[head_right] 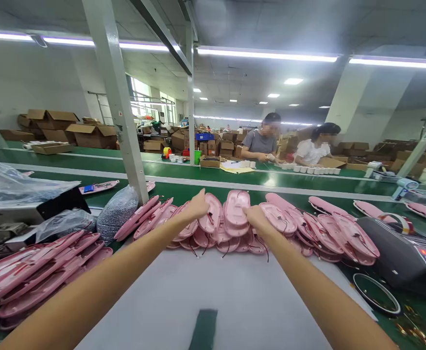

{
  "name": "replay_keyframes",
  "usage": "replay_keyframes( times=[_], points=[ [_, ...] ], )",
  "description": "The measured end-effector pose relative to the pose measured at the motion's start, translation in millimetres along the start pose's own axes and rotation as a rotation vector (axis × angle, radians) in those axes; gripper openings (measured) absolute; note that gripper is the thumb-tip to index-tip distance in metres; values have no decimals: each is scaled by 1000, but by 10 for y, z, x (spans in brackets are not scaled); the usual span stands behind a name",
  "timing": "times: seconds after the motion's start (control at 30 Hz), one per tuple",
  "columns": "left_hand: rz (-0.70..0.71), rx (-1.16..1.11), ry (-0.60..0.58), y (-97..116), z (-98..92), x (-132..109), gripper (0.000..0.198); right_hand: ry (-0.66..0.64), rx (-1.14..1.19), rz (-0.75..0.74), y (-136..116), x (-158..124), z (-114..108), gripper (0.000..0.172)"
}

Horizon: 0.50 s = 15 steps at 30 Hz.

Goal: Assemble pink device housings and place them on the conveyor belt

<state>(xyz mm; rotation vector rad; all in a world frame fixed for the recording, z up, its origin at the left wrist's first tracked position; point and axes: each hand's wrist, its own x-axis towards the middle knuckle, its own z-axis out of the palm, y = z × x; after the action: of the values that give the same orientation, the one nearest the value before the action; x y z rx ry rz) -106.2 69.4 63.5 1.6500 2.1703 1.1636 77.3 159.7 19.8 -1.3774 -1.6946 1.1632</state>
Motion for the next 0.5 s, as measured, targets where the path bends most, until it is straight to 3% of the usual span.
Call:
replay_keyframes(
  times=[0.1,0.23,0.37,0.43,0.5],
  points=[
    [61,190,-28,-52,24,-140,39,42,-227,-71,118,41,-2,24],
    [251,376,-29,60,18,-338,43,105,-398,-196,75,101,-308,16],
    [467,457,-195,205,130,-448,47,195,-537,-296,95,57,-603,36],
    [553,488,-271,249,263,-471,46,208,-625,-325,152,-20,-600,43],
    [594,534,-315,279,389,-460,42,201,-700,-347,169,-119,-530,38]
  ],
)
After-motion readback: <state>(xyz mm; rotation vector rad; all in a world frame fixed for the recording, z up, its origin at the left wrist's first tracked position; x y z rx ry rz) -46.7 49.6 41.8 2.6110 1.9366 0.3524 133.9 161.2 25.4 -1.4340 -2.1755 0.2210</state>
